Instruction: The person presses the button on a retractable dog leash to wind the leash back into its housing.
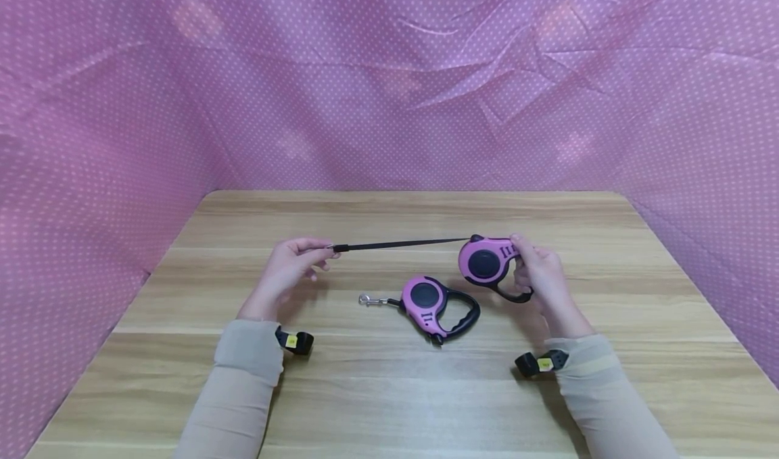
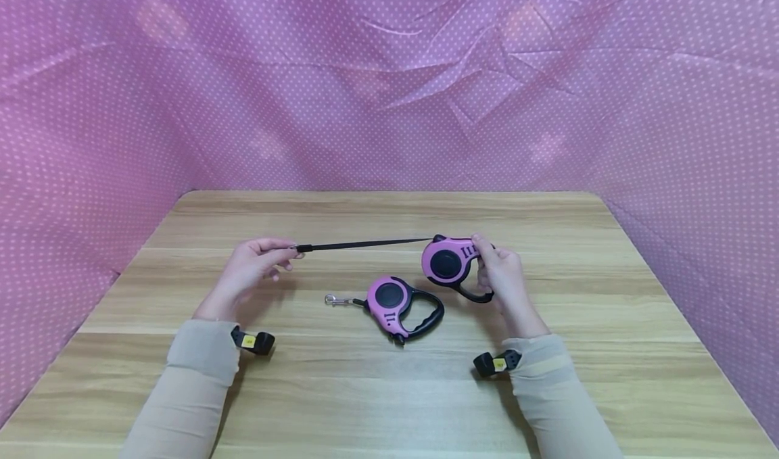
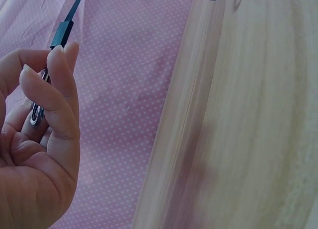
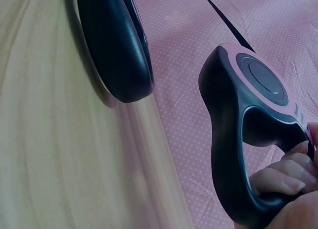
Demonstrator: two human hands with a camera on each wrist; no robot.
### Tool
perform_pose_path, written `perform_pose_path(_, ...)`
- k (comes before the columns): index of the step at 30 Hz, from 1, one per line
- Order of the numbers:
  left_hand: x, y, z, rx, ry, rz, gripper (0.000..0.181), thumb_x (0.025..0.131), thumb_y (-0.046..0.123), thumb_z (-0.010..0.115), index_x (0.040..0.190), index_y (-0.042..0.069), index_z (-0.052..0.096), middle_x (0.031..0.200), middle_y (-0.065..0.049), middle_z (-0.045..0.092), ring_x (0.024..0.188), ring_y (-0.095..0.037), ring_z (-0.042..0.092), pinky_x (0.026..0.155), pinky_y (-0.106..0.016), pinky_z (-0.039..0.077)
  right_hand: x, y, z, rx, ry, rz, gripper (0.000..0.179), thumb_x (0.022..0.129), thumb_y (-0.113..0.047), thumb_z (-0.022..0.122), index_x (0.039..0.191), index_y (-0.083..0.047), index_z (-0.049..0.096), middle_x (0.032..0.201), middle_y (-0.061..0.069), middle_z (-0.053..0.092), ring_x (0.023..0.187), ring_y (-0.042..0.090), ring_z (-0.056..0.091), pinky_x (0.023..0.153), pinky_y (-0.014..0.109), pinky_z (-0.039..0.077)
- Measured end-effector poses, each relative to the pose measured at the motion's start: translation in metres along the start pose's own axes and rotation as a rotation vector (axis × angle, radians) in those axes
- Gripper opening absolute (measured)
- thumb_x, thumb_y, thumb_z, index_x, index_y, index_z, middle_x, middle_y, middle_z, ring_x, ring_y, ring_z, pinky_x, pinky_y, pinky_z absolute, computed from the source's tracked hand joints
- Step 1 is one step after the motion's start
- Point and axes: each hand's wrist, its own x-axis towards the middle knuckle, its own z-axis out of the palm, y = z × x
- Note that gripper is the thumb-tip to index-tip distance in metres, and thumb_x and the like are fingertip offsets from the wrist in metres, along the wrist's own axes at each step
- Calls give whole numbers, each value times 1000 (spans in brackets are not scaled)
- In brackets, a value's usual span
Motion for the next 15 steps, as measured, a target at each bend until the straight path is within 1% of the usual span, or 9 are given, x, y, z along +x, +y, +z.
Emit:
perform_pose_path(7, 1, -1, -1, 15, -5, -13, 36, 91, 17, 70, 121, -2, 63, 93, 11, 76, 78, -12, 66, 59, -20, 53, 0, 2, 2, -18, -11, 1, 51, 101, -32, 57, 54, -16, 44, 41, -11, 36, 36, 2, 31, 39, 18, 26)
perform_pose_path(11, 3, -2, -2, 32, -7, -16, 38, 91, 18, 70, 123, -2, 63, 95, 9, 76, 81, -13, 67, 63, -23, 55, 0, 2, 3, -25, -18, 8, 50, 101, -33, 57, 55, -16, 44, 42, -11, 36, 36, 2, 31, 39, 17, 27)
perform_pose_path(15, 4, -3, -2, 46, -7, -13, 39, 90, 18, 71, 124, -1, 62, 94, 9, 76, 80, -13, 67, 67, -26, 57, 0, 3, 5, -21, -20, 10, 51, 101, -32, 56, 54, -16, 44, 41, -12, 36, 35, 1, 31, 37, 16, 25)
